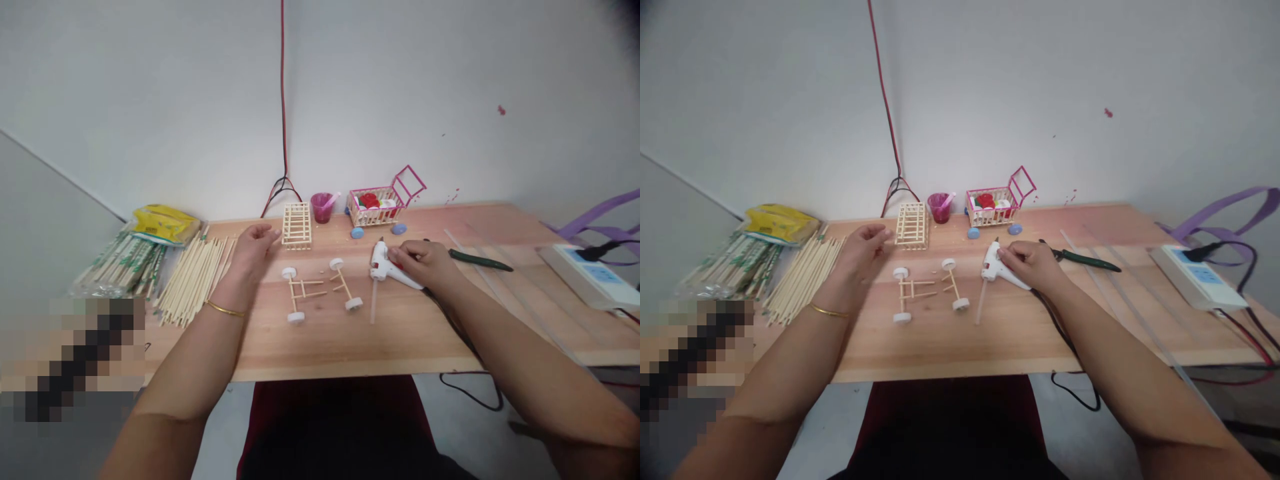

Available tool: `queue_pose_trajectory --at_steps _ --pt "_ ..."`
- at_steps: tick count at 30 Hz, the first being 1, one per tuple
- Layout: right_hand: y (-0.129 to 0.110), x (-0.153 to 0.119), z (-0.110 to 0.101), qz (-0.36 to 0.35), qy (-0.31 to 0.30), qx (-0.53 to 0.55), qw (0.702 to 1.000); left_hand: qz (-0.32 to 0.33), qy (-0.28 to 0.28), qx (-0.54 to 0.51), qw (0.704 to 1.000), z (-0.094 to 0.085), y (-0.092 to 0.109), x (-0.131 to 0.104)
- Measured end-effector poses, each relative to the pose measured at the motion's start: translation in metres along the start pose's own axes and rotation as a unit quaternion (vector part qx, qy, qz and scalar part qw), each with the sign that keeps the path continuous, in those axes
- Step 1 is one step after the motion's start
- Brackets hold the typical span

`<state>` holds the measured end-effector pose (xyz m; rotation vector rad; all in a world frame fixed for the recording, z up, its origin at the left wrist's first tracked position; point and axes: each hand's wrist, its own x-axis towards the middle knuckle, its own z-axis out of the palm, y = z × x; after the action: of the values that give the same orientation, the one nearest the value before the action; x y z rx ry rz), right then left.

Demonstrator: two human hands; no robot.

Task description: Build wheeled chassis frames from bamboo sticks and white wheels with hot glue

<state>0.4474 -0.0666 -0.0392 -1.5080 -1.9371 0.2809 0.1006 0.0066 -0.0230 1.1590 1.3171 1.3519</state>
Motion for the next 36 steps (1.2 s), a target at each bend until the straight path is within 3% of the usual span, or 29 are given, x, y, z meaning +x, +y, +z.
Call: queue_pose_trajectory --at_steps 3,5,8,13,21,25,27,31,36 --pt "-0.002 0.0 -0.001 0.002 0.003 0.002 1.0 0.137 0.08 0.096 0.983 0.004 0.004 -0.004" --pt "-0.002 0.0 -0.001 0.002 0.003 0.004 1.0 0.204 0.09 0.142 0.964 0.007 0.008 -0.011" --pt "-0.004 -0.001 -0.001 -0.004 0.005 -0.006 1.0 0.27 0.069 0.219 0.935 0.013 0.013 -0.024" --pt "-0.007 -0.001 -0.001 -0.007 0.014 0.009 1.0 0.338 -0.048 0.285 0.896 0.024 0.015 -0.042" --pt "-0.009 0.002 0.0 0.006 0.073 0.024 0.997 0.349 -0.15 0.303 0.874 0.031 0.006 -0.046" --pt "-0.022 0.003 -0.002 -0.001 0.074 0.038 0.997 0.353 -0.221 0.326 0.848 0.03 0.003 -0.043" --pt "-0.036 0.002 -0.006 -0.021 0.039 0.047 0.998 0.352 -0.256 0.346 0.831 0.03 0.004 -0.043" --pt "-0.069 0.002 -0.022 -0.059 -0.094 0.071 0.991 0.344 -0.282 0.397 0.803 0.032 0.006 -0.045" --pt "-0.091 0.014 -0.021 -0.123 -0.16 0.0 0.979 0.343 -0.305 0.441 0.771 0.034 0.006 -0.048"
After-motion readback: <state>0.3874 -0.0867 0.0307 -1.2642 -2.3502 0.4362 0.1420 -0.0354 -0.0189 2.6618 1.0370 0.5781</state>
